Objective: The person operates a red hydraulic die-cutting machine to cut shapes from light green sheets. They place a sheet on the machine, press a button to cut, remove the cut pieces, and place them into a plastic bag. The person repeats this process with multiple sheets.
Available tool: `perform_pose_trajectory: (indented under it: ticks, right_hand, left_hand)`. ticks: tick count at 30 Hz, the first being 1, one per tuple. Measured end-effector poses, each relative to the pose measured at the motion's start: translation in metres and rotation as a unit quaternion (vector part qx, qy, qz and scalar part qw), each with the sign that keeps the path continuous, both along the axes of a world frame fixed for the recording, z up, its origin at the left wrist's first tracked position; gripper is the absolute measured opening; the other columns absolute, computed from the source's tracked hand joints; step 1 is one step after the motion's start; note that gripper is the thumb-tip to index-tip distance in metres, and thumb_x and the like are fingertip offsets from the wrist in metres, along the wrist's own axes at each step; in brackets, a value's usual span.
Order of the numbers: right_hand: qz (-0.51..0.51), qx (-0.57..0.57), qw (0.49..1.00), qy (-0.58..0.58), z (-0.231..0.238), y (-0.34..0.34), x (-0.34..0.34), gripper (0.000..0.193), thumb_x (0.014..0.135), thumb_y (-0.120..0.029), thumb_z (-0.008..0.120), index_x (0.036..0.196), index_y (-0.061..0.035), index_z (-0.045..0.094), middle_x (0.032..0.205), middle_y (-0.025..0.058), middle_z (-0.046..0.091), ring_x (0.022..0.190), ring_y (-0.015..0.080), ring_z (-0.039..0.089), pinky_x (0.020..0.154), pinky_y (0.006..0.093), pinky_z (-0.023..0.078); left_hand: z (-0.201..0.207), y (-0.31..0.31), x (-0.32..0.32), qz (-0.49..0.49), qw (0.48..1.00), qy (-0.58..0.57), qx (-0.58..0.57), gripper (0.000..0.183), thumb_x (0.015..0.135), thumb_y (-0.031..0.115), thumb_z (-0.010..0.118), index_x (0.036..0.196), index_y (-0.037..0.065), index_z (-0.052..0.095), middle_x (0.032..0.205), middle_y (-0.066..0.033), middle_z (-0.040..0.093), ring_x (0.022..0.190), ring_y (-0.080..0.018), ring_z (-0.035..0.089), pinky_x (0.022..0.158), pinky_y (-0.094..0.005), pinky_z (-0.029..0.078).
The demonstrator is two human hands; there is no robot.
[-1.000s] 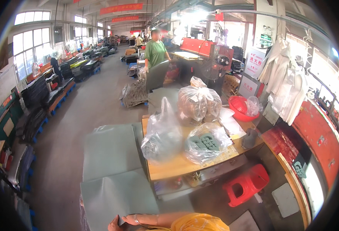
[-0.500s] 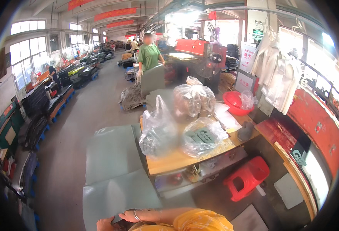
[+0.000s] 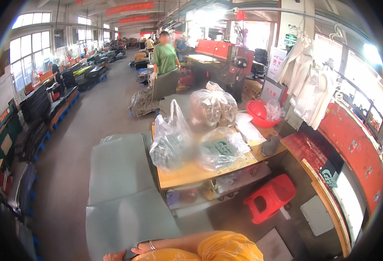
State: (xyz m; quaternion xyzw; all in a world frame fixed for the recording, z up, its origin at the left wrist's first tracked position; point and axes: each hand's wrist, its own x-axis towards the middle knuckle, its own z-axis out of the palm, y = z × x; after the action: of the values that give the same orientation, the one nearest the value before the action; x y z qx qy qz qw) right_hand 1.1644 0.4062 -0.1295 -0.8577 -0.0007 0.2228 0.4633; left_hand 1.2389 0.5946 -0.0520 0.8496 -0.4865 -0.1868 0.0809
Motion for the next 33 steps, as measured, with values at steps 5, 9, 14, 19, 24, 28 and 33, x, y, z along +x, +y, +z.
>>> perform_pose_trajectory:
  ticks: [5,9,14,19,24,28,33]
  right_hand:
    - [0.024,0.027,0.999,0.011,0.013,0.004,-0.022,0.07,0.095,-0.054,0.03,0.08,0.0055,0.064,0.076,0.0215,0.064,0.077,0.0347,0.062,0.075,0.0412,0.047]
    - [0.005,0.04,0.999,0.019,0.073,0.001,-0.059,0.067,0.095,-0.052,0.031,0.077,0.0044,0.063,0.074,0.0205,0.063,0.076,0.0341,0.062,0.074,0.0411,0.046]
    - [0.005,0.069,0.997,0.02,0.118,0.005,-0.084,0.058,0.096,-0.047,0.034,0.089,0.0028,0.063,0.086,0.0207,0.066,0.086,0.0344,0.062,0.08,0.0408,0.045]
    - [0.015,0.055,0.996,0.062,0.146,0.005,-0.11,0.051,0.095,-0.045,0.037,0.104,-0.0004,0.061,0.1,0.0213,0.064,0.099,0.0355,0.059,0.089,0.0404,0.042]
    - [-0.035,0.062,0.997,0.035,0.107,0.015,-0.137,0.055,0.094,-0.047,0.036,0.109,-0.0007,0.061,0.109,0.0214,0.062,0.108,0.0366,0.055,0.097,0.0414,0.038]
    - [0.034,0.021,0.998,0.049,0.023,0.04,-0.112,0.061,0.094,-0.051,0.032,0.111,0.0005,0.06,0.109,0.0224,0.062,0.107,0.0371,0.056,0.096,0.0416,0.039]
    - [0.014,0.174,0.983,0.066,-0.018,0.039,-0.127,0.052,0.094,-0.042,0.039,0.11,0.0029,0.059,0.101,0.0181,0.065,0.092,0.0317,0.06,0.084,0.0392,0.045]
  left_hand:
    - [0.003,0.014,-0.021,0.009,1.0,0.005,0.028,0.031,0.083,0.026,0.054,0.11,0.015,0.065,0.08,-0.0167,0.066,0.067,-0.0391,0.062,0.057,-0.0479,0.05]
    - [0.005,0.024,-0.038,0.015,1.0,0.007,0.001,0.031,0.084,0.024,0.053,0.11,0.015,0.065,0.082,-0.0167,0.065,0.068,-0.0382,0.062,0.058,-0.0476,0.05]
    - [0.001,0.034,-0.059,0.016,1.0,0.011,-0.006,0.031,0.084,0.025,0.053,0.111,0.015,0.064,0.083,-0.0172,0.065,0.07,-0.038,0.062,0.06,-0.0477,0.05]
    - [0.002,0.042,-0.077,0.003,0.999,0.012,-0.038,0.032,0.084,0.028,0.053,0.111,0.014,0.064,0.085,-0.0171,0.066,0.073,-0.0381,0.063,0.062,-0.0483,0.05]
    - [0.008,0.047,-0.095,-0.005,0.999,0.008,-0.044,0.032,0.084,0.028,0.054,0.111,0.013,0.063,0.091,-0.0173,0.065,0.079,-0.0384,0.062,0.066,-0.0472,0.05]
    - [0.01,0.049,-0.107,0.015,0.999,0.043,0.016,0.031,0.084,0.025,0.053,0.111,0.013,0.063,0.093,-0.0172,0.065,0.082,-0.0383,0.061,0.068,-0.0464,0.049]
    - [0.015,0.043,-0.125,0.022,0.997,0.045,-0.061,0.03,0.084,0.02,0.052,0.11,0.014,0.064,0.091,-0.0163,0.066,0.08,-0.0383,0.061,0.067,-0.0464,0.049]
